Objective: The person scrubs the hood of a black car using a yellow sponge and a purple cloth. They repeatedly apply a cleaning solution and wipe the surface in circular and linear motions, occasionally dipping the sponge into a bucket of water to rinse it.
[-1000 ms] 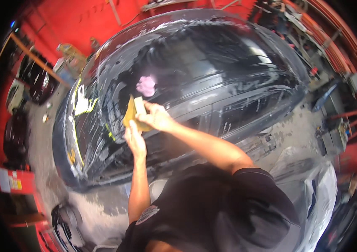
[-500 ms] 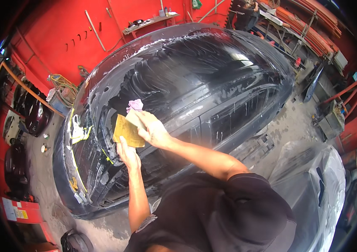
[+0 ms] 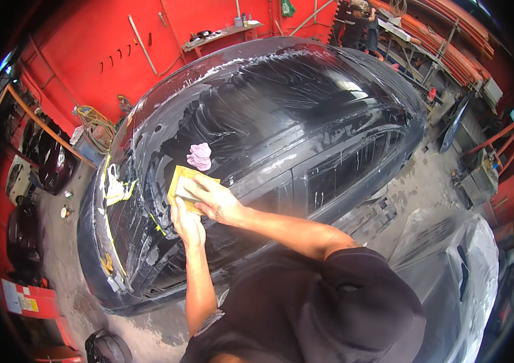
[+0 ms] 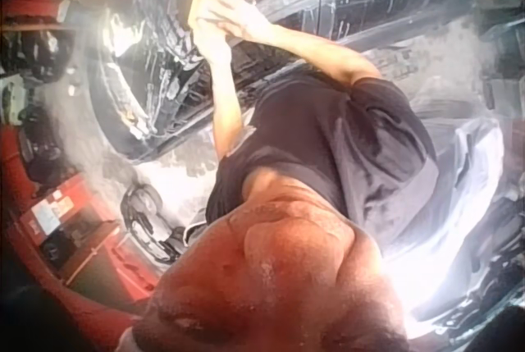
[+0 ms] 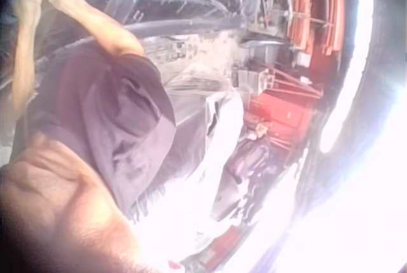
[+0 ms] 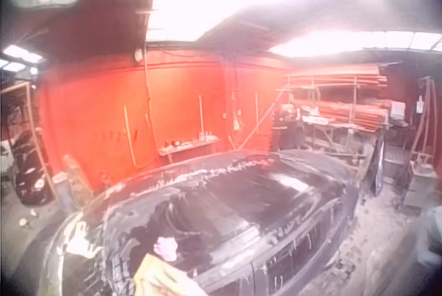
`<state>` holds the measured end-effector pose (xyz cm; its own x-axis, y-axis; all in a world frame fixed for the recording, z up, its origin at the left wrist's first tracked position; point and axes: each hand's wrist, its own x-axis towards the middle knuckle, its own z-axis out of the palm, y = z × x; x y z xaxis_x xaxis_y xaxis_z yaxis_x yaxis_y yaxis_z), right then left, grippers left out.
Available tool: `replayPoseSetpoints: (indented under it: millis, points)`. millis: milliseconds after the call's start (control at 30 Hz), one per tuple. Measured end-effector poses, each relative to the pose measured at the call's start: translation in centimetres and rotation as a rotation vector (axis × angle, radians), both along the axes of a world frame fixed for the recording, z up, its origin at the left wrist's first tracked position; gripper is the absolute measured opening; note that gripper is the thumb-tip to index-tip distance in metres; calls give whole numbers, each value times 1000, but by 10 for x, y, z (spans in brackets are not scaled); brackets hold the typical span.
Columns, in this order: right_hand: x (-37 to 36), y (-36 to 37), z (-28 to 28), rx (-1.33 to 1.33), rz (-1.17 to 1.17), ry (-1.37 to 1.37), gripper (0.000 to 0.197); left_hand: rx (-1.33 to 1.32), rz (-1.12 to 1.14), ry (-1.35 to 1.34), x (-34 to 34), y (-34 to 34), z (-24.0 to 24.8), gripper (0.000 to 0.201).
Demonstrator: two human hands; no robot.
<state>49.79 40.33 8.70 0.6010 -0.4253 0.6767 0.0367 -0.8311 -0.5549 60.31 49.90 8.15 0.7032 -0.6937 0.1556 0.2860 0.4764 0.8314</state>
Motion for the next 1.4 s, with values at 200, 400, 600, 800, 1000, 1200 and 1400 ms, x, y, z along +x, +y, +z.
replayPoseSetpoints:
  millis: [200, 400, 600, 800, 1000, 1200, 1400]
  points:
    - [5, 8, -2, 24, -1, 33, 73, 34, 24, 18, 2, 7, -1, 50]
    - [8, 18, -10, -147, -21, 116, 71, 122, 84, -156, 1, 12, -3, 42]
    - [-6, -5, 10, -60, -12, 173, 65, 67, 128, 4, 20, 9, -36, 38]
    - [-28, -48, -9, 1277, 178, 24, 80, -61, -45, 170, 7, 2, -23, 41]
    - [-25, -18, -13, 983, 279, -28, 68, -55, 11, 256, -11, -11, -41, 39]
    - [-30, -16, -14, 111, 176, 156, 39, 69, 174, 360, -30, -10, -39, 35]
    - [-23, -30, -55, -230, 268, 164, 63, -98, 276, 637, -50, -3, -41, 44]
